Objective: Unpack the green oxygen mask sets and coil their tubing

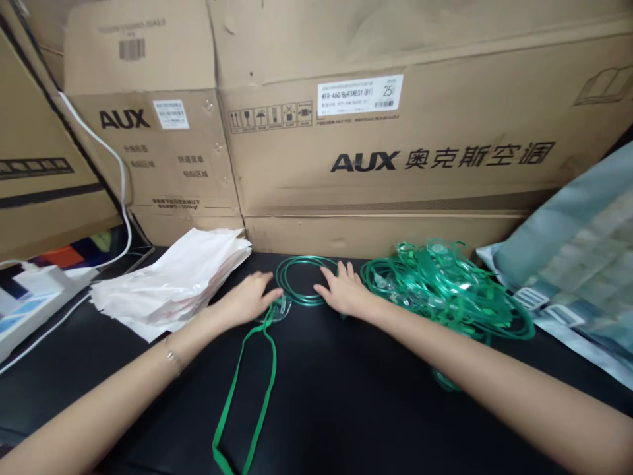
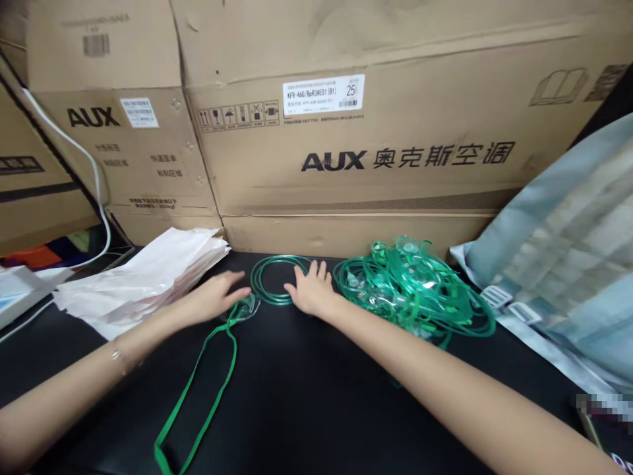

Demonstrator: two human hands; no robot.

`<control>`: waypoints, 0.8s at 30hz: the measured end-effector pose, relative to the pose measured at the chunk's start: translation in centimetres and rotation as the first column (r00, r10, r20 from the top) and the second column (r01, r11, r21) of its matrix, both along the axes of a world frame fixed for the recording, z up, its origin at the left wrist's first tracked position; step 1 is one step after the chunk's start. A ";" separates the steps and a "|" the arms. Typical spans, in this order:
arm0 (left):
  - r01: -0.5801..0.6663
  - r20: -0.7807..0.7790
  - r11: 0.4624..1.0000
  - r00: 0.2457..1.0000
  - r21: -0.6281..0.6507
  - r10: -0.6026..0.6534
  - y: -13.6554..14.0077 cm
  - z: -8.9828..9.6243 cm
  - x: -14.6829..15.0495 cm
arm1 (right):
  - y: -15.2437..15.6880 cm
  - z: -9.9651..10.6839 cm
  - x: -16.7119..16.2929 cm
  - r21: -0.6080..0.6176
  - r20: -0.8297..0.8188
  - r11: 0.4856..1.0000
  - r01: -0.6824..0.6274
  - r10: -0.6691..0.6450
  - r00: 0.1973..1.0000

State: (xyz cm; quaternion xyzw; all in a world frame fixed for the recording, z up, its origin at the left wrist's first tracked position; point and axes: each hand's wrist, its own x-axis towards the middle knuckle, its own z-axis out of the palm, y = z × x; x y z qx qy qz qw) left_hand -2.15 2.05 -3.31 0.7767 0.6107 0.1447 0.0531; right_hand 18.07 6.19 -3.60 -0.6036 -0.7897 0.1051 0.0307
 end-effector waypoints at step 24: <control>0.373 0.284 0.927 0.886 0.032 -0.366 -4.3 -1.6 -0.7 | 1.4 -0.9 -10.1 -0.131 -0.409 0.985 -0.112 0.049 0.911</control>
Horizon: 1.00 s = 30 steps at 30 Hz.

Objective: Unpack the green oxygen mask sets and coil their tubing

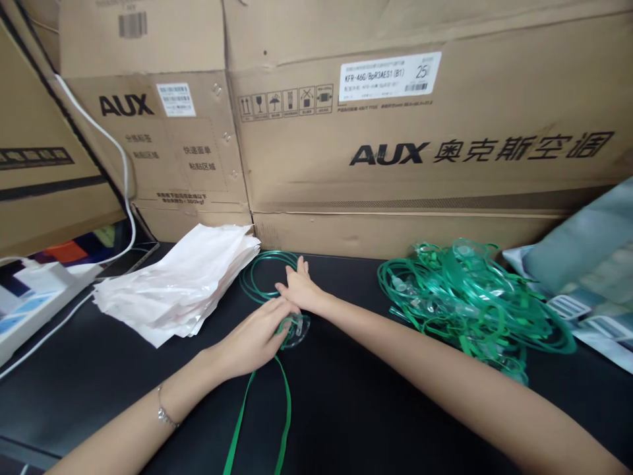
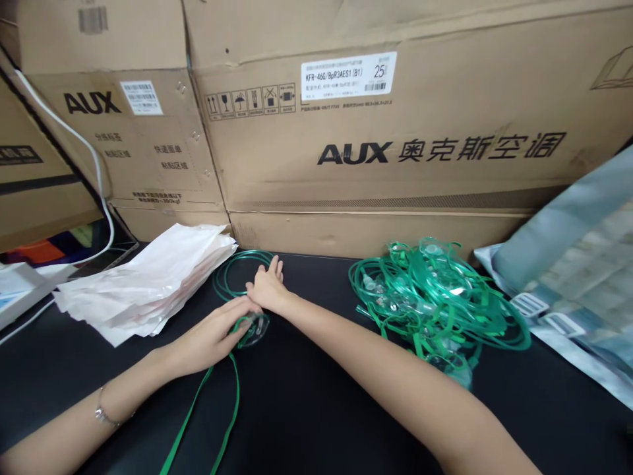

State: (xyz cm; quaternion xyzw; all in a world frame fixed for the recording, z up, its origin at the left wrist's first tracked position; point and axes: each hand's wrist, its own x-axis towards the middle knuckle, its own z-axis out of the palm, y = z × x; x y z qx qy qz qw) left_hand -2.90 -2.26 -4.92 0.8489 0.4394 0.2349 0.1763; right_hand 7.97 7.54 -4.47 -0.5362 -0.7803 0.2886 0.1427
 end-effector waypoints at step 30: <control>0.165 0.760 0.889 0.598 -0.426 0.253 3.0 -2.1 8.0 | -6.4 -2.5 13.0 0.243 -0.547 0.965 -0.101 0.223 0.807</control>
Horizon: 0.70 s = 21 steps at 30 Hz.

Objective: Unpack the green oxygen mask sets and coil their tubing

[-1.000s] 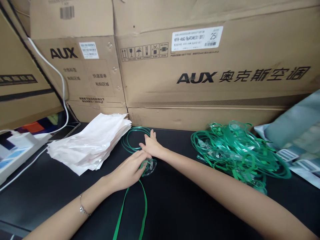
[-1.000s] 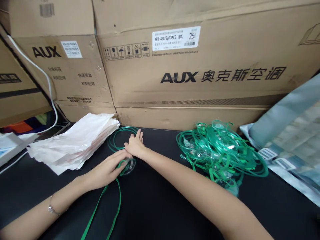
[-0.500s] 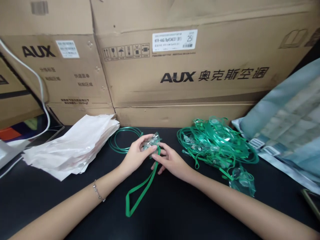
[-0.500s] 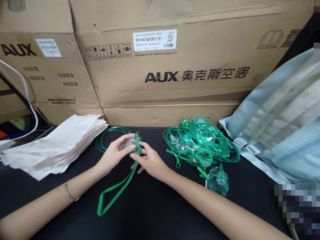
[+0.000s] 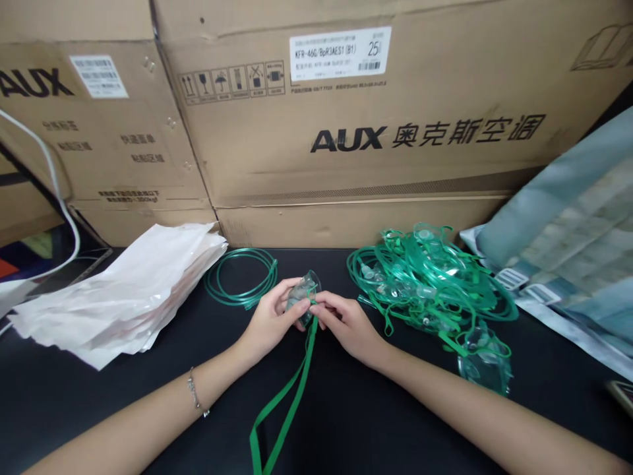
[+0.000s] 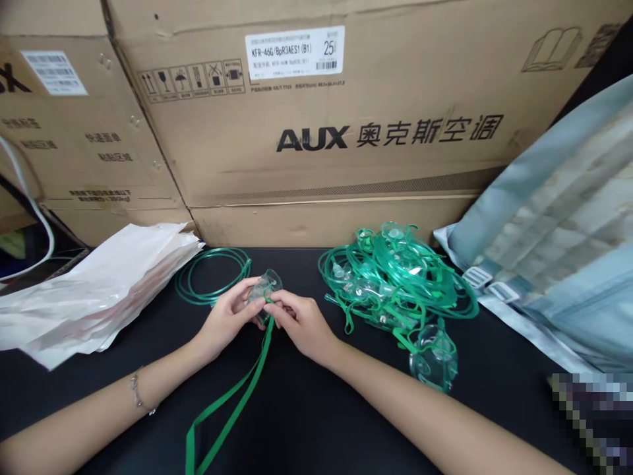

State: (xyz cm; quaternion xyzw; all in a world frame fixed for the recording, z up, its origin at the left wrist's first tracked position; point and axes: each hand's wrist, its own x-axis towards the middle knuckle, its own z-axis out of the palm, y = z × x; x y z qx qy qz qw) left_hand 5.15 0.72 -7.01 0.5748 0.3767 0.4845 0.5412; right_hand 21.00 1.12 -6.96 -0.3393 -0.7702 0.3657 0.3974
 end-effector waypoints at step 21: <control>0.006 0.111 0.989 0.994 -0.150 0.011 -0.7 0.8 -0.3 | -0.2 -0.2 0.1 0.438 0.139 0.885 0.159 -0.241 0.960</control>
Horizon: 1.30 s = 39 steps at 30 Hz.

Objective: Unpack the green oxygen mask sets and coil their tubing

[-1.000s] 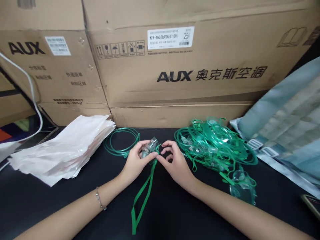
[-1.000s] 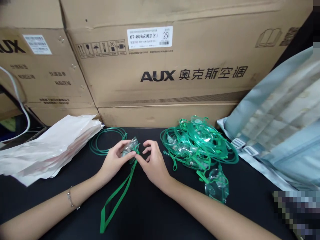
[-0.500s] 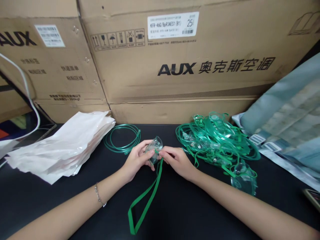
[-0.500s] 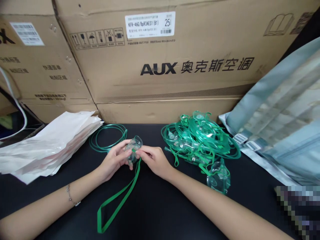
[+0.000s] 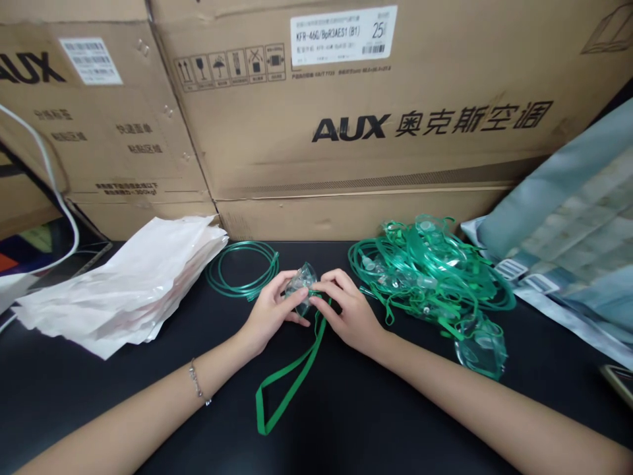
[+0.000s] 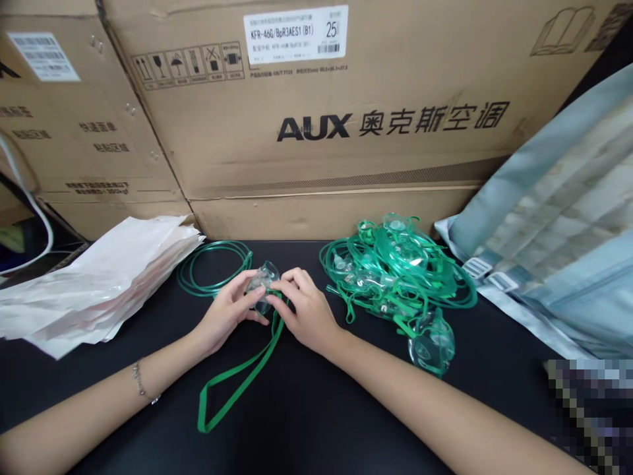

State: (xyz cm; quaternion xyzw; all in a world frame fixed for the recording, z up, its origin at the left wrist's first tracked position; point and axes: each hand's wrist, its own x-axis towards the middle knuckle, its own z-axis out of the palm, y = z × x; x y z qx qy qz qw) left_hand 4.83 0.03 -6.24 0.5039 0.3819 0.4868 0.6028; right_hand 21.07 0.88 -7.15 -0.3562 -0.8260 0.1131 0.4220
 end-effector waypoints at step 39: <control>-0.060 0.064 0.995 0.996 0.078 0.055 0.5 -0.4 -0.1 | -0.1 0.9 -0.3 -0.324 -0.334 0.934 -0.151 0.036 0.942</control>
